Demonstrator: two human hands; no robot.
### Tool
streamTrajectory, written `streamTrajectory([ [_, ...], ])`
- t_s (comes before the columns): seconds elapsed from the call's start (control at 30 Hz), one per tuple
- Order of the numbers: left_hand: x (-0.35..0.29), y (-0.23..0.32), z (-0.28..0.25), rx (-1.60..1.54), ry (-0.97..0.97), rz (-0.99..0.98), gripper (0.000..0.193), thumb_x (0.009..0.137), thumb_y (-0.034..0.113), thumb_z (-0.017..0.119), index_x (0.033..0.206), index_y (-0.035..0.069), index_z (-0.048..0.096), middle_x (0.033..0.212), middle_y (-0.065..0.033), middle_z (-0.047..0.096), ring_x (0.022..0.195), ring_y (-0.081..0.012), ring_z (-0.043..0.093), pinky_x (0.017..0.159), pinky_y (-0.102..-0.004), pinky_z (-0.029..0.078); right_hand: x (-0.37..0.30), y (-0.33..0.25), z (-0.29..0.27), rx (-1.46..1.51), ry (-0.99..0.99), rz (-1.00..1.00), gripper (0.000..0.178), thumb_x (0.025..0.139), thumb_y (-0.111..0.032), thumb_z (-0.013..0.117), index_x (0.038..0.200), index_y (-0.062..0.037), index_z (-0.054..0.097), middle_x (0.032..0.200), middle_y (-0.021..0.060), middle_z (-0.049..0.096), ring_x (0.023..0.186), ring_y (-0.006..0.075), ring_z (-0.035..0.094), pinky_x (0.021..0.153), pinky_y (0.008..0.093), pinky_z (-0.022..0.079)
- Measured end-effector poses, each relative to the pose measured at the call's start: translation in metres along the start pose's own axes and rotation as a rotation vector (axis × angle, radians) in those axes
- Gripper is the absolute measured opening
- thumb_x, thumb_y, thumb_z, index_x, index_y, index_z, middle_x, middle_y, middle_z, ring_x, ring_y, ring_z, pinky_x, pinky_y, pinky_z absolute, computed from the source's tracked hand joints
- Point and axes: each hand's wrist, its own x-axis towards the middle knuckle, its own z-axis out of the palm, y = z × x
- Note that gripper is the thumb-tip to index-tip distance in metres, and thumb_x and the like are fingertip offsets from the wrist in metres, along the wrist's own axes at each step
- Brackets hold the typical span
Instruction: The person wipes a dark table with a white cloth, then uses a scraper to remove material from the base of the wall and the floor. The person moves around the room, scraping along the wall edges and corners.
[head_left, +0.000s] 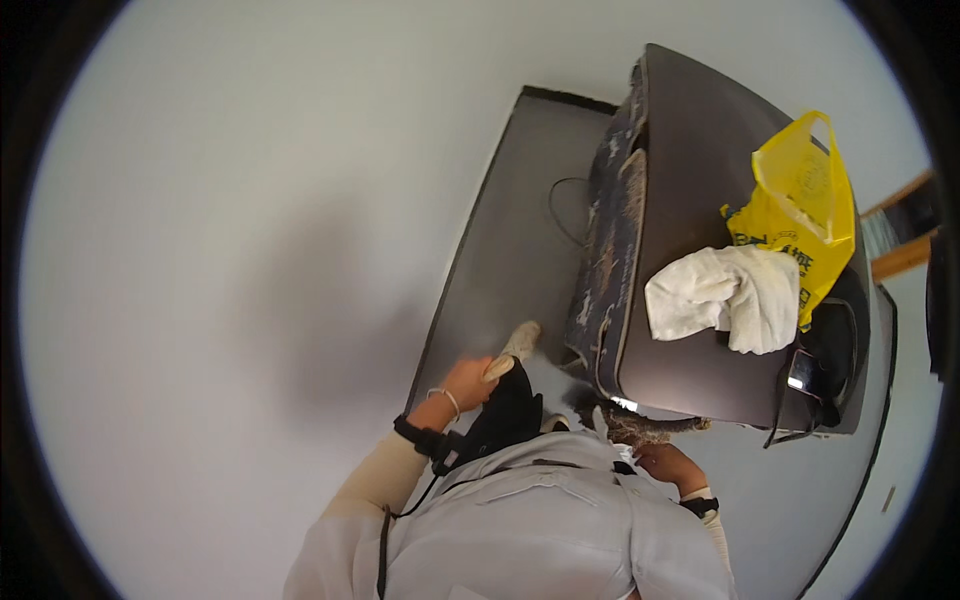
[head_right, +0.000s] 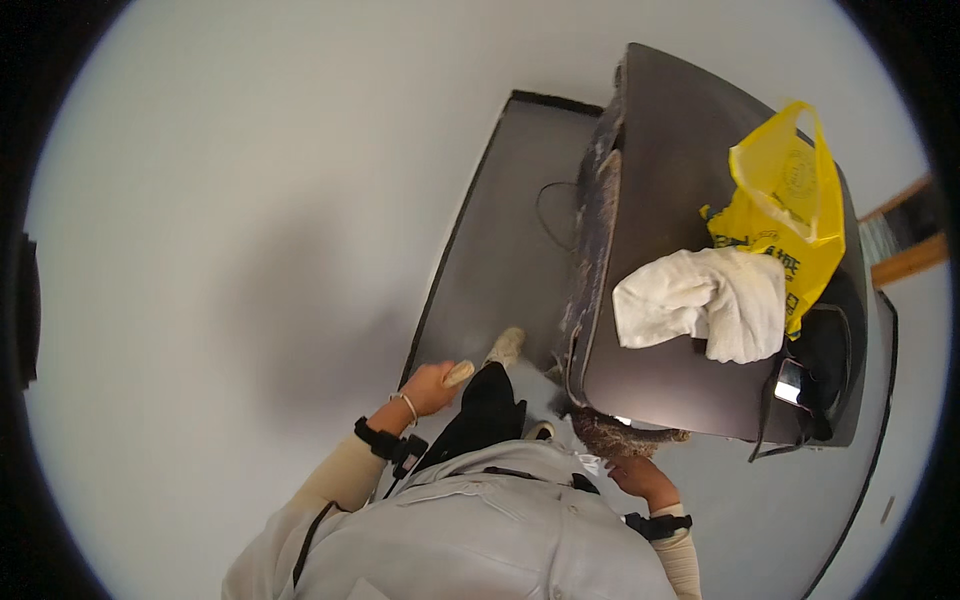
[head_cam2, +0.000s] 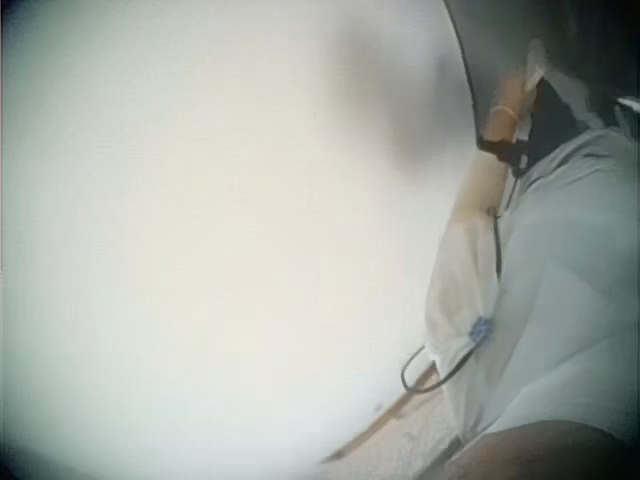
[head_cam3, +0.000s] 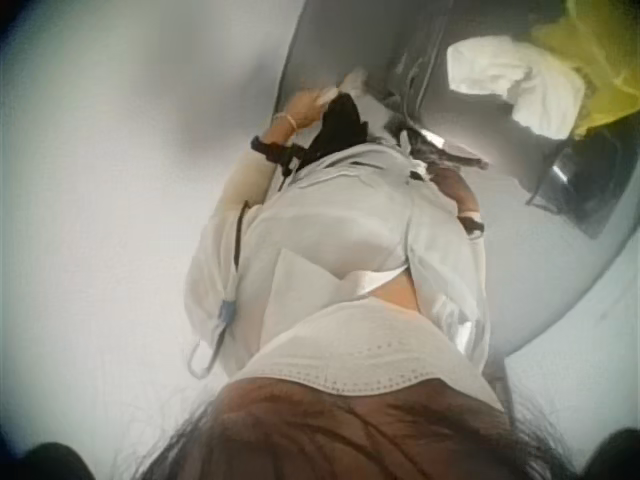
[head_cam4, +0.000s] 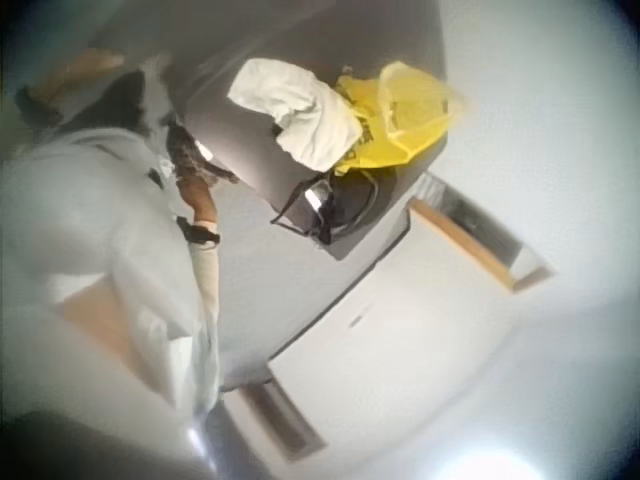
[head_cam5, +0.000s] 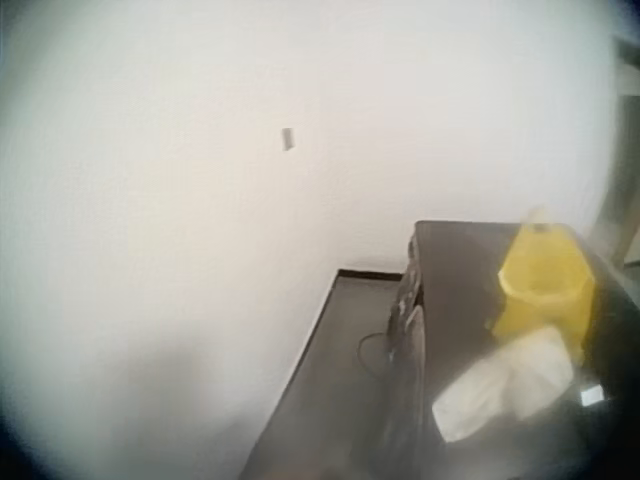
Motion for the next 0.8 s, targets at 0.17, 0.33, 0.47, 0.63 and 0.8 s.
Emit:
streamTrajectory([
  [0.17,-0.116,-0.05,0.075,0.133,0.024,-0.043,0.02,0.078,0.021,0.06,0.085,0.003,0.055,0.078,-0.0204,0.062,0.077,-0.0387,0.059,0.068,-0.0447,0.047,0.03,-0.055,0.018,-0.068,-0.046,-0.43,0.02,0.078,-0.015,0.059,0.094,-0.0025,0.06,0.083,0.0188,0.062,0.077,0.0355,0.06,0.068,0.0409,0.048],
  [0.33,-0.163,-0.071,0.106,0.12,0.047,-0.089,0.018,0.076,0.02,0.06,0.086,0.004,0.06,0.08,-0.0215,0.061,0.077,-0.0395,0.058,0.07,-0.0458,0.047,0.07,-0.175,0.052,-0.096,-0.145,-0.803,0.037,0.078,-0.016,0.063,0.111,-0.0047,0.052,0.096,0.0176,0.06,0.086,0.0349,0.058,0.073,0.0392,0.048],
  [0.47,-0.188,-0.068,0.124,0.02,0.048,-0.128,0.018,0.072,0.014,0.063,0.085,0.001,0.063,0.086,-0.0198,0.062,0.083,-0.037,0.059,0.073,-0.0413,0.048,0.075,-0.217,0.126,-0.262,-0.331,-0.914,0.063,0.076,-0.019,0.065,0.128,-0.0056,0.034,0.098,0.02,0.059,0.089,0.0364,0.057,0.075,0.041,0.047],
  [0.63,-0.259,-0.122,0.161,0.089,0.148,-0.112,0.028,0.07,0.008,0.064,0.097,0.0,0.059,0.098,-0.0166,0.06,0.09,-0.0341,0.058,0.079,-0.0404,0.048,0.052,-0.234,0.231,-0.301,-0.598,-0.623,0.068,0.076,-0.024,0.065,0.131,-0.0086,0.029,0.095,0.0224,0.061,0.088,0.0398,0.058,0.074,0.0441,0.047],
  [0.8,-0.365,-0.197,0.187,0.098,0.429,-0.015,0.044,0.074,0.01,0.06,0.117,0.003,0.048,0.112,-0.0152,0.053,0.111,-0.0344,0.046,0.095,-0.0405,0.037,0.038,-0.204,0.322,-0.483,-0.522,-0.517,0.048,0.078,-0.028,0.062,0.117,-0.0046,0.047,0.092,0.023,0.061,0.087,0.0415,0.057,0.073,0.0448,0.045],
])
